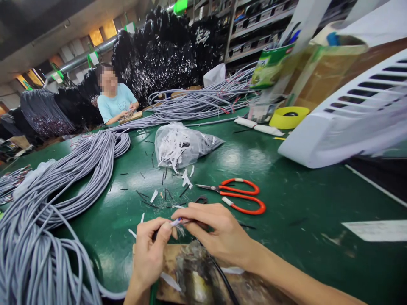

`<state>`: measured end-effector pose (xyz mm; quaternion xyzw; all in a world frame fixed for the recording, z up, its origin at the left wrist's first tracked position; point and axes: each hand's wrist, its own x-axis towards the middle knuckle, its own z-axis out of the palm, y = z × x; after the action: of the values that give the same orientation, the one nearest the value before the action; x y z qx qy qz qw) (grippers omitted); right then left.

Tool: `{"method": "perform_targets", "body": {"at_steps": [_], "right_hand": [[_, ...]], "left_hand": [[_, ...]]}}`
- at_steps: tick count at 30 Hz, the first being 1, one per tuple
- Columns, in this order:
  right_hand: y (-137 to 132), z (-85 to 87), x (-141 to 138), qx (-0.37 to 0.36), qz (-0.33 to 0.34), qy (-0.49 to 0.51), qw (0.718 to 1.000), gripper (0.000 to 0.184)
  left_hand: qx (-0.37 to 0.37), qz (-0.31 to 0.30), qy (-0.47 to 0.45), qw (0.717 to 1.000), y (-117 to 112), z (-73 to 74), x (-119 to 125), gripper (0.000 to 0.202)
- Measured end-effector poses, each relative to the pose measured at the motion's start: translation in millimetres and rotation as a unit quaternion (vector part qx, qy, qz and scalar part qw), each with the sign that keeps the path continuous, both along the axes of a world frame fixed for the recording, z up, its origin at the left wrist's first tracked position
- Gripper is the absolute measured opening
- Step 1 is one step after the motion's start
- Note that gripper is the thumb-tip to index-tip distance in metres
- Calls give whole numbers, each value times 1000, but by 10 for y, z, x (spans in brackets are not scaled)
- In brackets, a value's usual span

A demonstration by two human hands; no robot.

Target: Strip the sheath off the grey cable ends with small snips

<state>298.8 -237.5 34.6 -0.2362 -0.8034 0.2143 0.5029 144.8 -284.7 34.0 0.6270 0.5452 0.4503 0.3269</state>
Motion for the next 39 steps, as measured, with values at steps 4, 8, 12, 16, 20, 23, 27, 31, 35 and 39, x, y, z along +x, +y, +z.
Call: {"method": "perform_targets", "body": {"at_steps": [4, 8, 12, 16, 20, 23, 27, 31, 35, 39], "right_hand": [[-26, 41, -26, -170, 28, 9, 985, 21], [-8, 47, -61, -327, 86, 29, 941, 24], [-12, 23, -116, -366, 123, 33, 922, 26], [-67, -12, -127, -256, 71, 11, 964, 27], [-54, 7, -62, -260, 59, 30, 963, 24], [12, 44, -24, -398, 94, 82, 909, 23], [96, 73, -12, -457, 98, 97, 879, 22], [138, 68, 21, -450, 92, 25, 888, 18], [114, 75, 58, -436, 154, -41, 886, 11], [67, 111, 57, -377, 95, 7, 921, 12]], "left_hand": [[33, 27, 34, 999, -24, -14, 15, 40], [114, 81, 98, 985, -58, -26, 59, 32], [272, 136, 179, 936, -63, -53, 84, 19], [335, 151, 253, 895, -35, -67, 90, 15], [259, 119, 297, 911, -13, -89, 87, 20], [222, 79, 311, 921, -11, -108, 85, 24], [193, 8, 305, 932, -25, -85, 98, 25], [148, -27, 211, 966, -51, -84, 62, 26], [32, 39, 13, 999, -67, -160, -19, 30], [-41, 61, -85, 994, -73, -151, -15, 33]]}}
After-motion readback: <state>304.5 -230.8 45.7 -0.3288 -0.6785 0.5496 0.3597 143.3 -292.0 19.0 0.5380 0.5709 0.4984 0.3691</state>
